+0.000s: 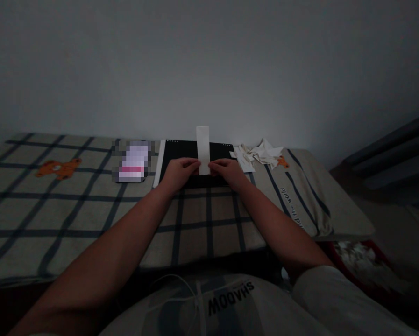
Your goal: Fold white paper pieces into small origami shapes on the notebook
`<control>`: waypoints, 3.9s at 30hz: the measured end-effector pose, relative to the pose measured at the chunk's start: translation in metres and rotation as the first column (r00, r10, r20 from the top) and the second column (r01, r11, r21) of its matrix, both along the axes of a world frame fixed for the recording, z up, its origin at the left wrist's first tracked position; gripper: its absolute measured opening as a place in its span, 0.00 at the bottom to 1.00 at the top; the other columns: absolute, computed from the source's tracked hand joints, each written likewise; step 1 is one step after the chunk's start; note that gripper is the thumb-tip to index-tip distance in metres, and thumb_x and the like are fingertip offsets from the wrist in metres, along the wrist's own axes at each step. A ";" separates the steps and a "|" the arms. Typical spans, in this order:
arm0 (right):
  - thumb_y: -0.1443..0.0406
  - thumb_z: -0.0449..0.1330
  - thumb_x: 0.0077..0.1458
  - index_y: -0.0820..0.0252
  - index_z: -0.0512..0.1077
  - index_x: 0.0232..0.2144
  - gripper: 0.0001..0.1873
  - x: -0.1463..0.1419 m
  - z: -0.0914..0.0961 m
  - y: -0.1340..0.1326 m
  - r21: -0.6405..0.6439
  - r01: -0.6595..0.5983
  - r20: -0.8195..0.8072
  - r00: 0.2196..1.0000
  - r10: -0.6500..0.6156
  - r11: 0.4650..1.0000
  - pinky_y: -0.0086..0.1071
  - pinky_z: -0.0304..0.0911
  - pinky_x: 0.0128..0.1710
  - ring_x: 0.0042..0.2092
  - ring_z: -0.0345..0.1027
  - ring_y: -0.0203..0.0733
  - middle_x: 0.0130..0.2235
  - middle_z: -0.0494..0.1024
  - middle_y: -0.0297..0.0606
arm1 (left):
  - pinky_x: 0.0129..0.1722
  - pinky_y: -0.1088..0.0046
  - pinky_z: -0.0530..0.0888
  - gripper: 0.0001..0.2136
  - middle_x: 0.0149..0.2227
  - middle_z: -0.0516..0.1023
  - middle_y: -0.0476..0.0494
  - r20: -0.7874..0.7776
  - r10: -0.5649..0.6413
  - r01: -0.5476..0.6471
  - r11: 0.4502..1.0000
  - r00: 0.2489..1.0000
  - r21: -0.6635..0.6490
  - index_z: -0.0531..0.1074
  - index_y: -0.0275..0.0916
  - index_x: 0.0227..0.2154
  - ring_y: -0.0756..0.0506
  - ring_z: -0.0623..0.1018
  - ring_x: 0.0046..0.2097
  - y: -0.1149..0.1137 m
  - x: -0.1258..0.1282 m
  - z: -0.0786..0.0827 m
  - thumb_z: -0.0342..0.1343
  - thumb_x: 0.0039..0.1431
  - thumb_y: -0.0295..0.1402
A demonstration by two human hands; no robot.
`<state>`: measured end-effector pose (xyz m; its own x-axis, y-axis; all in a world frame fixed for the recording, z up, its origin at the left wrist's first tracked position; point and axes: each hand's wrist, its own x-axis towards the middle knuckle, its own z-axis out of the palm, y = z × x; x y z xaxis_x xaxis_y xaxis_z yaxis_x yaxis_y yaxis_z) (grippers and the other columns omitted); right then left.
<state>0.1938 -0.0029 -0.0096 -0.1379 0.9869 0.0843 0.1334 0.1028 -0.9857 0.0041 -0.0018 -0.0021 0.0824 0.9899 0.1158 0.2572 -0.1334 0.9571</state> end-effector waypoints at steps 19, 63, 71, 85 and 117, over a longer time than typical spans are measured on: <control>0.56 0.65 0.45 0.63 0.76 0.32 0.16 -0.001 0.000 0.000 -0.054 0.026 0.047 0.999 -0.023 0.998 0.31 0.66 0.32 0.27 0.70 0.35 0.26 0.78 0.36 | 0.35 0.71 0.74 0.11 0.27 0.79 0.47 0.009 -0.020 0.021 1.000 1.000 -0.014 0.78 0.37 0.33 0.48 0.77 0.30 -0.002 0.000 0.001 0.61 0.50 0.39; 0.54 0.62 0.48 0.57 0.77 0.41 0.19 -0.005 0.005 -0.003 0.089 -0.046 0.008 0.999 0.045 0.995 0.34 0.69 0.39 0.35 0.73 0.38 0.36 0.80 0.36 | 0.43 0.65 0.75 0.22 0.41 0.80 0.40 0.159 -0.260 0.261 0.965 0.952 0.019 0.75 0.36 0.45 0.44 0.79 0.41 -0.002 0.002 0.002 0.64 0.48 0.42; 0.54 0.62 0.48 0.57 0.77 0.38 0.17 -0.005 0.008 -0.005 0.118 -0.050 0.041 0.998 0.045 0.992 0.34 0.68 0.39 0.35 0.72 0.38 0.36 0.80 0.36 | 0.51 0.65 0.70 0.19 0.45 0.79 0.42 0.046 -0.244 0.238 0.966 0.969 0.105 0.76 0.39 0.45 0.44 0.77 0.47 -0.004 0.002 0.007 0.63 0.50 0.40; 0.53 0.62 0.47 0.58 0.72 0.29 0.15 0.000 0.007 -0.001 0.141 0.057 0.027 0.998 -0.062 0.988 0.30 0.62 0.30 0.28 0.66 0.35 0.25 0.73 0.31 | 0.36 0.69 0.73 0.17 0.34 0.78 0.43 0.066 -0.019 0.014 0.998 0.998 0.067 0.74 0.36 0.35 0.46 0.75 0.35 0.004 -0.001 -0.001 0.65 0.44 0.40; 0.56 0.63 0.49 0.57 0.74 0.35 0.13 -0.001 0.009 -0.004 0.143 -0.018 -0.164 0.986 0.042 0.990 0.35 0.70 0.37 0.36 0.76 0.40 0.35 0.81 0.36 | 0.30 0.73 0.72 0.13 0.34 0.80 0.43 0.178 -0.062 0.048 0.995 0.982 0.082 0.79 0.37 0.35 0.50 0.74 0.29 -0.001 -0.006 0.014 0.60 0.52 0.41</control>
<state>0.1932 -0.0070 -0.0005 -0.1398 0.9592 0.2456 -0.0360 0.2429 -0.9694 -0.0021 -0.0033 0.0122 0.1068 0.9720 0.2095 0.0714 -0.2176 0.9734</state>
